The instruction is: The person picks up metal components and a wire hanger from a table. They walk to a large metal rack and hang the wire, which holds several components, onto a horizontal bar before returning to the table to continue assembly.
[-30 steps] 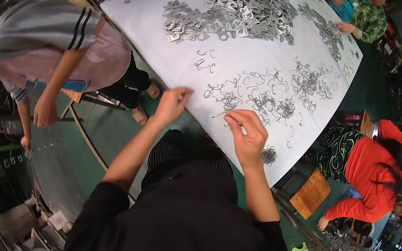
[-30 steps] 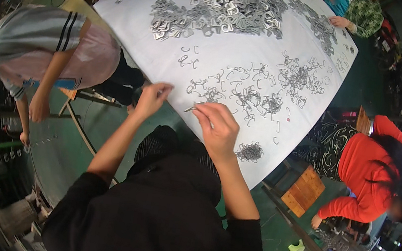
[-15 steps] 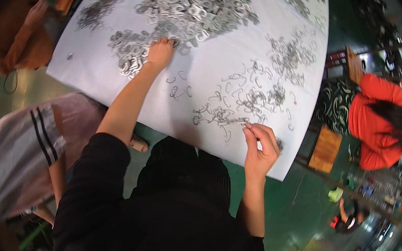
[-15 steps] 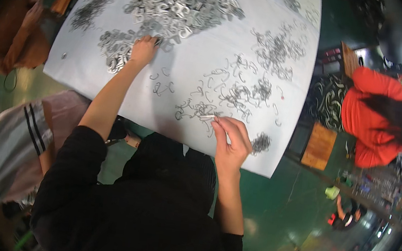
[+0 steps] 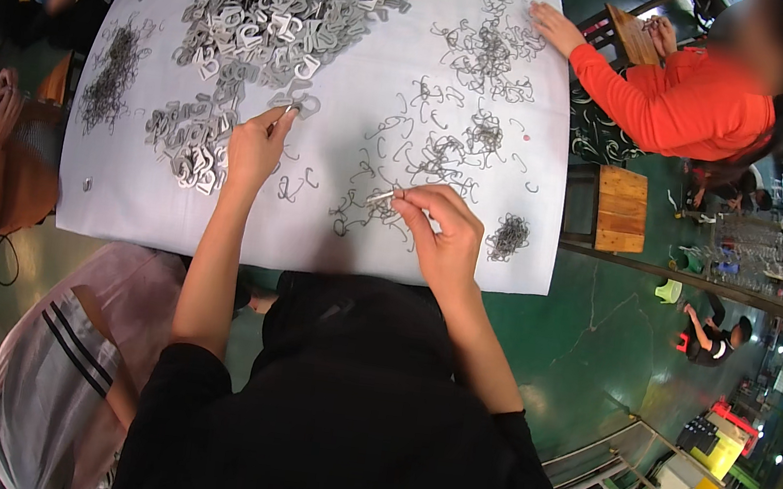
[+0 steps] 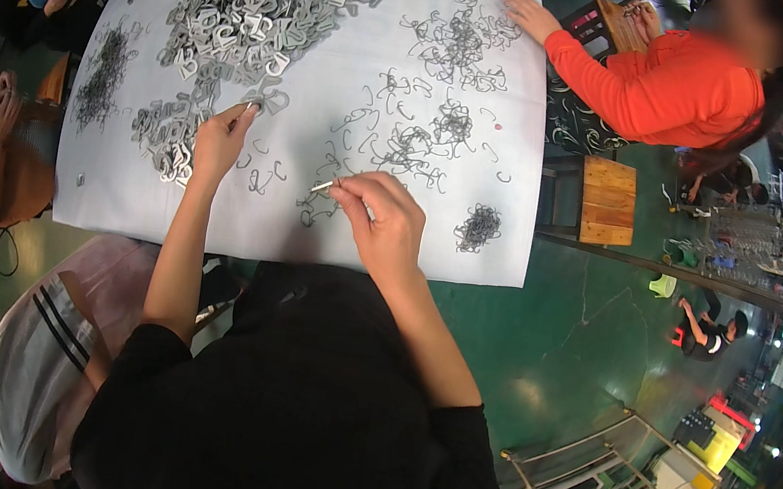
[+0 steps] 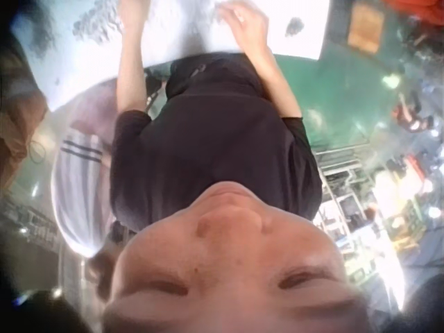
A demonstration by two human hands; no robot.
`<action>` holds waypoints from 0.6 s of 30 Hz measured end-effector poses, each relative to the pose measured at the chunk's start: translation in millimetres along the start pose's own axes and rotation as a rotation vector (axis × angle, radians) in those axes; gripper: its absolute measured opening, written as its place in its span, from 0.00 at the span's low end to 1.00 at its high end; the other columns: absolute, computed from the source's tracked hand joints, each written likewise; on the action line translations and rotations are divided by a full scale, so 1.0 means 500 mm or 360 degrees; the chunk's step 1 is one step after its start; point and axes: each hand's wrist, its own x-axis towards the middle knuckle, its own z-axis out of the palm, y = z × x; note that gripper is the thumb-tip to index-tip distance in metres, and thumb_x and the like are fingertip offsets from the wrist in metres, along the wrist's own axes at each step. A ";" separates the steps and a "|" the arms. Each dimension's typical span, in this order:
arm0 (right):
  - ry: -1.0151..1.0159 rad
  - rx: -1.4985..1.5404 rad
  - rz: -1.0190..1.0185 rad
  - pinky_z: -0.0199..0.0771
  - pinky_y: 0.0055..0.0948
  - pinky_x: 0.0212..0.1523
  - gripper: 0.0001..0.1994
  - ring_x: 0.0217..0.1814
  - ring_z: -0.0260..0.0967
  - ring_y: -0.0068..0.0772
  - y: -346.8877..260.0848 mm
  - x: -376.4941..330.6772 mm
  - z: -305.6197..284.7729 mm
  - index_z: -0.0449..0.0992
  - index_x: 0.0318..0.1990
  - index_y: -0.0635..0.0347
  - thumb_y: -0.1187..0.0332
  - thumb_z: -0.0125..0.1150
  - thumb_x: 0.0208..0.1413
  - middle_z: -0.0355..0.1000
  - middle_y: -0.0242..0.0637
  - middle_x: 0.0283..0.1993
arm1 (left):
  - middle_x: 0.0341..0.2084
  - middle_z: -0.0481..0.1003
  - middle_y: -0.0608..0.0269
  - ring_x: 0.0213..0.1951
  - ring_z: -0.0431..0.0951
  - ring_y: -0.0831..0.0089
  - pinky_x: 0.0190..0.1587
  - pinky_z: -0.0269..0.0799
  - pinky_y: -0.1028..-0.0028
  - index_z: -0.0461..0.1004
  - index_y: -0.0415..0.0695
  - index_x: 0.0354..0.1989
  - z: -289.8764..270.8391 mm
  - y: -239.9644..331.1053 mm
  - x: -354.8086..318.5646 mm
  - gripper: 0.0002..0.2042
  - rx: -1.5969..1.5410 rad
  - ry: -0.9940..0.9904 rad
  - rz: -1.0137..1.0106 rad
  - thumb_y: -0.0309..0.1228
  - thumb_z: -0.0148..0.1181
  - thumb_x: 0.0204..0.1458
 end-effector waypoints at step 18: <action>-0.0437 0.0053 -0.0223 0.68 0.29 0.28 0.05 0.27 0.70 0.32 0.064 0.054 0.023 0.77 0.27 0.59 0.69 0.66 0.47 0.73 0.29 0.27 | 0.35 0.77 0.58 0.30 0.76 0.80 0.27 0.70 0.79 0.70 0.38 0.49 -0.038 0.155 -0.208 0.16 -0.0855 -0.0150 0.0341 0.18 0.56 0.51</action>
